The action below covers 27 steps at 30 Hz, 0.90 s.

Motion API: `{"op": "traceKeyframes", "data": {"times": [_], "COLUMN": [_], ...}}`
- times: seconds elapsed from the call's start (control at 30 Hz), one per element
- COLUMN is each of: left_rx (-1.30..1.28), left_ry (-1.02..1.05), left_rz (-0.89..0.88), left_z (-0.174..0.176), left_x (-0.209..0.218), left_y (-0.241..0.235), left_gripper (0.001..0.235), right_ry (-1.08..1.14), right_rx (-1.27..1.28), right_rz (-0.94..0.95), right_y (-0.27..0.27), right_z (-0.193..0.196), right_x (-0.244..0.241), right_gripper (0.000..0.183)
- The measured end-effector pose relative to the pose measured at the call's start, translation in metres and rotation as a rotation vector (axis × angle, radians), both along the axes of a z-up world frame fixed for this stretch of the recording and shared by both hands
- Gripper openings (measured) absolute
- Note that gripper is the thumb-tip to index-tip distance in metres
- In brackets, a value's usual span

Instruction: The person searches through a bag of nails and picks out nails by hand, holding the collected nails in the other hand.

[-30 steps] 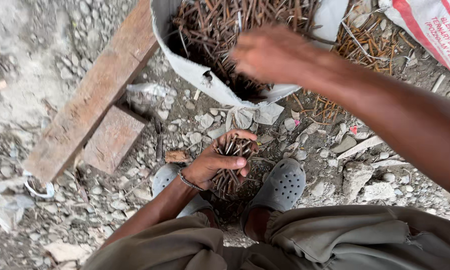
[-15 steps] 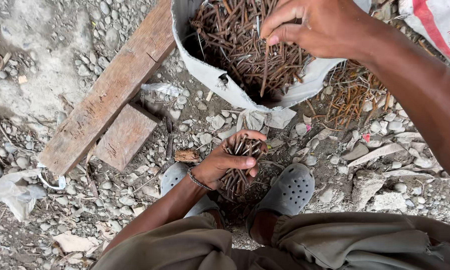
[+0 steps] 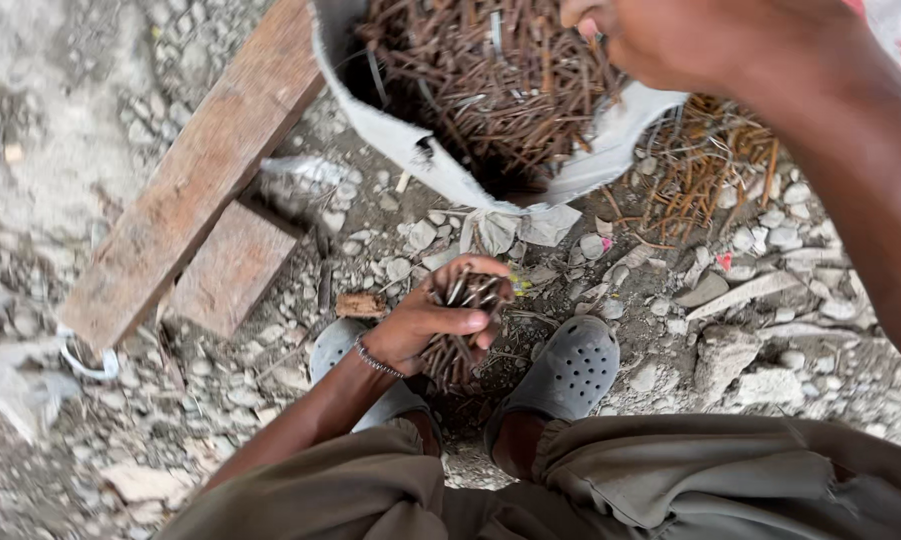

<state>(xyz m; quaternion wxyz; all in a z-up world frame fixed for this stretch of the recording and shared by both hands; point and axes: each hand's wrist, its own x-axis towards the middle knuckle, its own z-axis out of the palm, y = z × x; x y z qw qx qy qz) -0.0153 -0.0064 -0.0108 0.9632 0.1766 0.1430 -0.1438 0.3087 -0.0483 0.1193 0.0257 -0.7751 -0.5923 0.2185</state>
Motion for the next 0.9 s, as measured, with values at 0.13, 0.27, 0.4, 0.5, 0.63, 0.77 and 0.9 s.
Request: {"op": "traceKeyframes", "data": {"times": [0.13, 0.27, 0.4, 0.5, 0.63, 0.77, 0.9], "left_rx": [0.139, 0.071, 0.134, 0.111, 0.087, 0.129, 0.066], "left_ry": [0.061, 0.098, 0.009, 0.062, 0.146, 0.117, 0.087], "left_rz": [0.035, 0.124, 0.112, 0.118, 0.138, 0.127, 0.165], "left_z": [0.003, -0.005, -0.013, -0.011, -0.009, -0.007, -0.004], "left_x": [-0.005, -0.010, -0.013, -0.023, -0.026, -0.021, -0.016], "left_y": [0.006, 0.005, 0.002, 0.001, 0.000, 0.000, -0.002], "left_gripper": [0.054, 0.055, 0.052, 0.051, 0.054, 0.055, 0.055], "right_ry": [-0.224, -0.018, -0.472, -0.262, -0.355, 0.109, 0.003], "right_rx": [0.047, -0.200, 0.529, 0.033, 0.300, -0.011, 0.246], "right_rz": [0.041, 0.189, 0.386, 0.413, 0.416, 0.307, 0.447], "right_y": [-0.001, 0.005, -0.013, -0.016, -0.012, 0.004, 0.008], "right_z": [-0.018, -0.065, -0.114, -0.112, -0.092, -0.095, -0.106], "right_x": [-0.018, -0.039, -0.047, -0.036, -0.041, -0.060, -0.067], "right_gripper": [0.030, 0.033, 0.066, 0.035, 0.048, 0.011, 0.017]}}
